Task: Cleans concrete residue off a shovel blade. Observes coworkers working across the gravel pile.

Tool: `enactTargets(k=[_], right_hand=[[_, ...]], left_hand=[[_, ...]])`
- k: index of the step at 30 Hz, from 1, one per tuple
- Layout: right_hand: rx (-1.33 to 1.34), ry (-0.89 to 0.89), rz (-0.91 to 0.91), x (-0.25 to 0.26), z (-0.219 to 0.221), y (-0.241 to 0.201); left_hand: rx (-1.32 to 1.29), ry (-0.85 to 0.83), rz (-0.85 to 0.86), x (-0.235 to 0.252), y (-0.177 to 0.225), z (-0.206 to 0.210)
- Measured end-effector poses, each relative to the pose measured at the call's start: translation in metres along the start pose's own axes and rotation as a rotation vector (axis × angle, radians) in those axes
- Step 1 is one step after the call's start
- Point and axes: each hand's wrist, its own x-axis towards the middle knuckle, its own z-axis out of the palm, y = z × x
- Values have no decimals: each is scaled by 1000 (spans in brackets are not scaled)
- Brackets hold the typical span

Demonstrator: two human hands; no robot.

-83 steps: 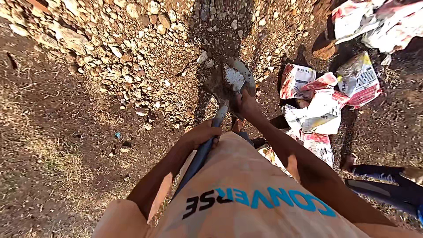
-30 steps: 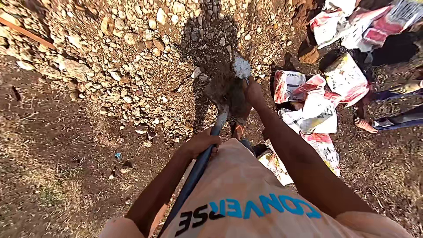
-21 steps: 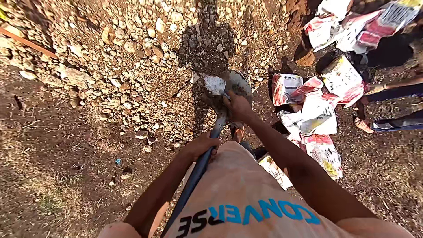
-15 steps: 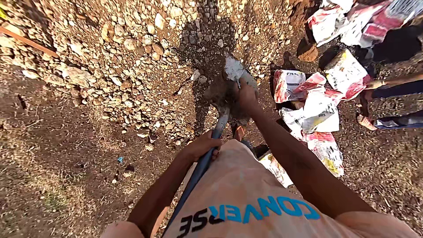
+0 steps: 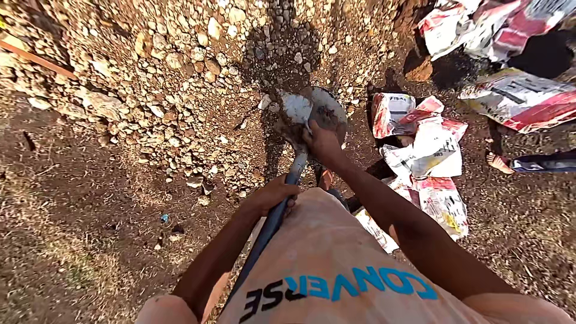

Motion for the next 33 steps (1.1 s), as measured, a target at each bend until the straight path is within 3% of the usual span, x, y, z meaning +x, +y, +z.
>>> enactTargets(k=[2, 8, 14, 17, 22, 26, 30, 33], right_hand=[[-39, -19, -16, 6, -6, 11], [87, 110, 220, 37, -24, 81], [102, 48, 139, -15, -6, 42], [80, -10, 89, -16, -11, 51], [154, 81, 195, 3, -17, 63], [238, 91, 165, -45, 8, 32], [445, -181, 184, -46, 25, 12], [617, -181, 204, -30, 17, 16]], left_hand=[[16, 14, 4, -2, 1, -1], [58, 16, 53, -16, 0, 5], [42, 27, 67, -16, 11, 8], [44, 35, 75, -10, 12, 8], [63, 33, 81, -10, 13, 11], [104, 55, 76, 0, 12, 8], [87, 87, 3, 22, -2, -4], [37, 85, -48, 28, -8, -9]])
